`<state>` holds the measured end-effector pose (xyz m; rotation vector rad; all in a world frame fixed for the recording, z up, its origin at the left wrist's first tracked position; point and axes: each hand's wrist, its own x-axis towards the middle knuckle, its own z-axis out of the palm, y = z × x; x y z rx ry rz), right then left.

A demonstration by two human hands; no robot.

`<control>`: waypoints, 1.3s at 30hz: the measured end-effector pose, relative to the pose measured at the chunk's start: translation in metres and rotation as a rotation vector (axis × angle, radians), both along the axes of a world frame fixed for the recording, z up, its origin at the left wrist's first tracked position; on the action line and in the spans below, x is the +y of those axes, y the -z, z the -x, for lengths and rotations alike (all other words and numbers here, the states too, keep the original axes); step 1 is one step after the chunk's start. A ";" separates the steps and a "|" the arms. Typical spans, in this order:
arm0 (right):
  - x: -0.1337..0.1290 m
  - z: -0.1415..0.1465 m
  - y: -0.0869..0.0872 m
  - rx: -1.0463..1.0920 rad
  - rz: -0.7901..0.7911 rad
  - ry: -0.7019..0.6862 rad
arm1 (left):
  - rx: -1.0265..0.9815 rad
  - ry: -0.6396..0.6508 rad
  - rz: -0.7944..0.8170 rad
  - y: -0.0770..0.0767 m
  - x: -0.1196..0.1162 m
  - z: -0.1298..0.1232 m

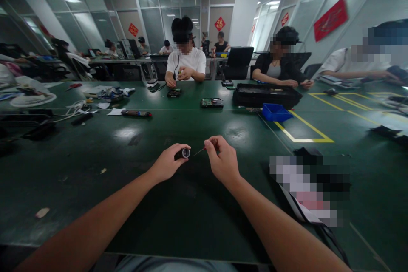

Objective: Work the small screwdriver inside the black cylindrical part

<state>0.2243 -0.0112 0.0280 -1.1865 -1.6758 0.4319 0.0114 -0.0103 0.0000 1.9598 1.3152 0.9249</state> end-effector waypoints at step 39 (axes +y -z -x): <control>-0.008 0.001 -0.001 -0.150 -0.125 -0.165 | 0.092 0.043 -0.111 0.006 0.007 0.013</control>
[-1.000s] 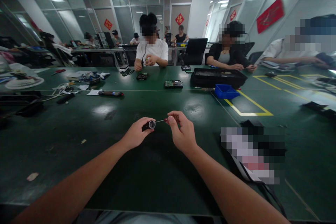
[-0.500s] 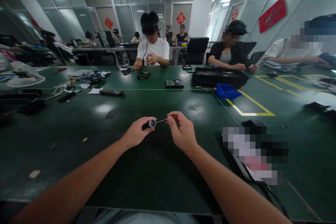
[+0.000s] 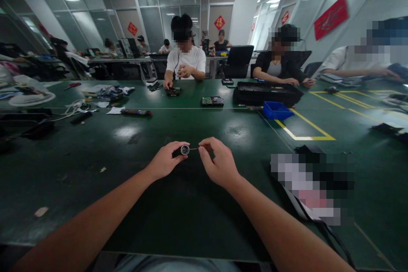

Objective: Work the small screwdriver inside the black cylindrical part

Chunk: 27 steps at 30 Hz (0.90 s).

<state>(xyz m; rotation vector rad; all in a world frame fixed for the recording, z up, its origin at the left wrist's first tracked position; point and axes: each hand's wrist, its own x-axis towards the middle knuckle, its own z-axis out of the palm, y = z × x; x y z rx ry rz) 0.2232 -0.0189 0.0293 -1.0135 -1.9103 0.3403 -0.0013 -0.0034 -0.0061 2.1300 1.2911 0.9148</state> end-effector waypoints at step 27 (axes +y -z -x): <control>0.014 0.012 0.017 0.705 0.463 -0.021 | 0.075 -0.011 -0.051 -0.005 -0.001 -0.003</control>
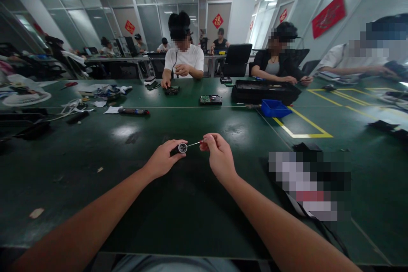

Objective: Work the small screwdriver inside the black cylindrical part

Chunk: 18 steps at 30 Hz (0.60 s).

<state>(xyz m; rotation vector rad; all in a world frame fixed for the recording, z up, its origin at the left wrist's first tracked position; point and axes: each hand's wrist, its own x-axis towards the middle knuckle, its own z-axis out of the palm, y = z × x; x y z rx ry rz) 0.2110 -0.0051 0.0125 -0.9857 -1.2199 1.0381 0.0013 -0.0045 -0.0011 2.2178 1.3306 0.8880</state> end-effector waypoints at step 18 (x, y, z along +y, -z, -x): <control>0.005 -0.003 0.006 -0.041 0.000 0.022 | 0.089 0.002 -0.007 -0.002 0.000 0.002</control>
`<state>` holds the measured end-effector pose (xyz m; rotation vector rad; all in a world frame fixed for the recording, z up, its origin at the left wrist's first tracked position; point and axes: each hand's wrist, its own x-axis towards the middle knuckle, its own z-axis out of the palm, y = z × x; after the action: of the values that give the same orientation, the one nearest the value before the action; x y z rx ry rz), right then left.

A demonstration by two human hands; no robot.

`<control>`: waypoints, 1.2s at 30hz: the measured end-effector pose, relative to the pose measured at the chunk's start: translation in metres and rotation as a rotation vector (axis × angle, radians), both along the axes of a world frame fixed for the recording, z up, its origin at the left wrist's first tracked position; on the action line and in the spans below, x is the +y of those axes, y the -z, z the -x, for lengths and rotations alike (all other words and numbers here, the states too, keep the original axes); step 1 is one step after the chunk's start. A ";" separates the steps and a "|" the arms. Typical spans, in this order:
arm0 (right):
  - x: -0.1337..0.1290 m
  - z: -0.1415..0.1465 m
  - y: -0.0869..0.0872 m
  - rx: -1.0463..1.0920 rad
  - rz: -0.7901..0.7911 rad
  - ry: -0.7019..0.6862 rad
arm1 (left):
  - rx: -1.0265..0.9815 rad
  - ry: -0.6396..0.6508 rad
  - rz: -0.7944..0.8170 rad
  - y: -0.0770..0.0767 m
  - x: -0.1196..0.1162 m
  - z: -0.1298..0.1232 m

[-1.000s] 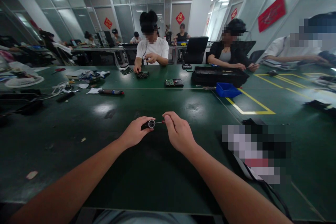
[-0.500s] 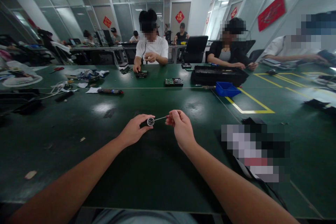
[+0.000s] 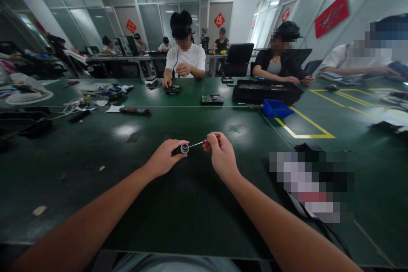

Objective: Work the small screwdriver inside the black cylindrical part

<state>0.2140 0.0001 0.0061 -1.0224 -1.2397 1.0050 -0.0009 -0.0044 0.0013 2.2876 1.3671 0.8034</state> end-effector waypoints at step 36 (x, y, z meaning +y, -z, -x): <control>-0.019 -0.004 -0.025 -0.592 -0.241 0.084 | -0.033 -0.005 -0.019 0.004 0.001 0.001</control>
<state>0.2182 -0.0194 0.0311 -1.2107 -1.7321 0.4757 -0.0021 -0.0036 -0.0030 2.2761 1.3567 0.8556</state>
